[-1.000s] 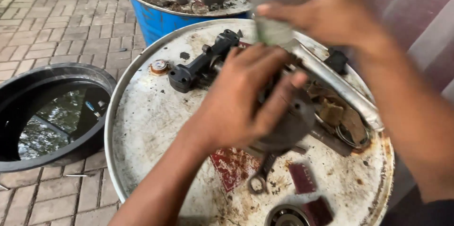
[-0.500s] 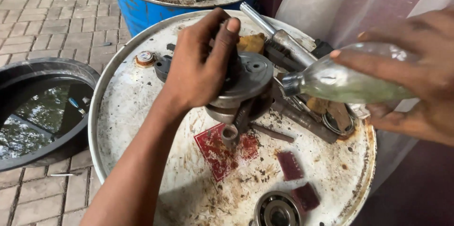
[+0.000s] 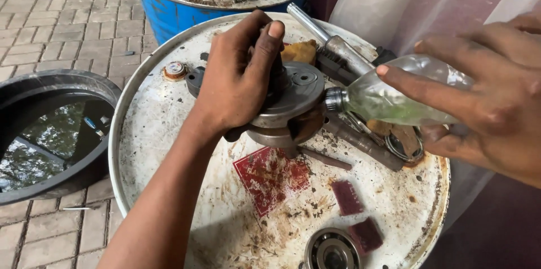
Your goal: The person scrubs a small metal mechanical part with a wire brush and a cloth, repeatedly applying liquid from a plastic bottle to aid cleaning. The part is rotated and wiped on multiple sides over the course of the clip.
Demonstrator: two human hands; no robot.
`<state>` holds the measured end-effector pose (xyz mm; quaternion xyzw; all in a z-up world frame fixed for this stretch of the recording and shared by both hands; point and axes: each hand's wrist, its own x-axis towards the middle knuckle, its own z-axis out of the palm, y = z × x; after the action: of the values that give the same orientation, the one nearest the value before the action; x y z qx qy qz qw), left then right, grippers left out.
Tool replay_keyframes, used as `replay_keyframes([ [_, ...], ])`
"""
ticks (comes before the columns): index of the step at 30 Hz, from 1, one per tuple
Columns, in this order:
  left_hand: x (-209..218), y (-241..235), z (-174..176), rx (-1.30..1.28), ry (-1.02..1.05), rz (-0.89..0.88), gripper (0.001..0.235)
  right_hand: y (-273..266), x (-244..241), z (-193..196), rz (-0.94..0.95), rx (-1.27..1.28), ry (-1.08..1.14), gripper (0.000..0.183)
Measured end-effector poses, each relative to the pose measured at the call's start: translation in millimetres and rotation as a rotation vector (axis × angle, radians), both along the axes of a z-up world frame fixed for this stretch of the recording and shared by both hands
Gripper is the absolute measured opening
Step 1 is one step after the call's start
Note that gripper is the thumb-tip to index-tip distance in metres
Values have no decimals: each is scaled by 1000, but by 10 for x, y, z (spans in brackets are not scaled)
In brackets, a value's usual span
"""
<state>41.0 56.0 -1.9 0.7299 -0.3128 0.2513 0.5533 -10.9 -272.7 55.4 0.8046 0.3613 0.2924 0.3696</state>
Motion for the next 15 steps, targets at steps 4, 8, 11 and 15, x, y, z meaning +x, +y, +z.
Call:
replay_keyframes([
  [4,-36,-41,18,18,-10,28,42,18,-69,42,36,22,-22,114],
  [8,-57,-90,11,25,-36,66,43,23,-131,53,39,-8,-28,116],
  [11,-76,-120,19,24,-72,120,43,-11,-168,32,70,16,-2,119],
  [15,-83,-140,4,16,-82,192,43,39,-275,26,79,-13,-23,108],
])
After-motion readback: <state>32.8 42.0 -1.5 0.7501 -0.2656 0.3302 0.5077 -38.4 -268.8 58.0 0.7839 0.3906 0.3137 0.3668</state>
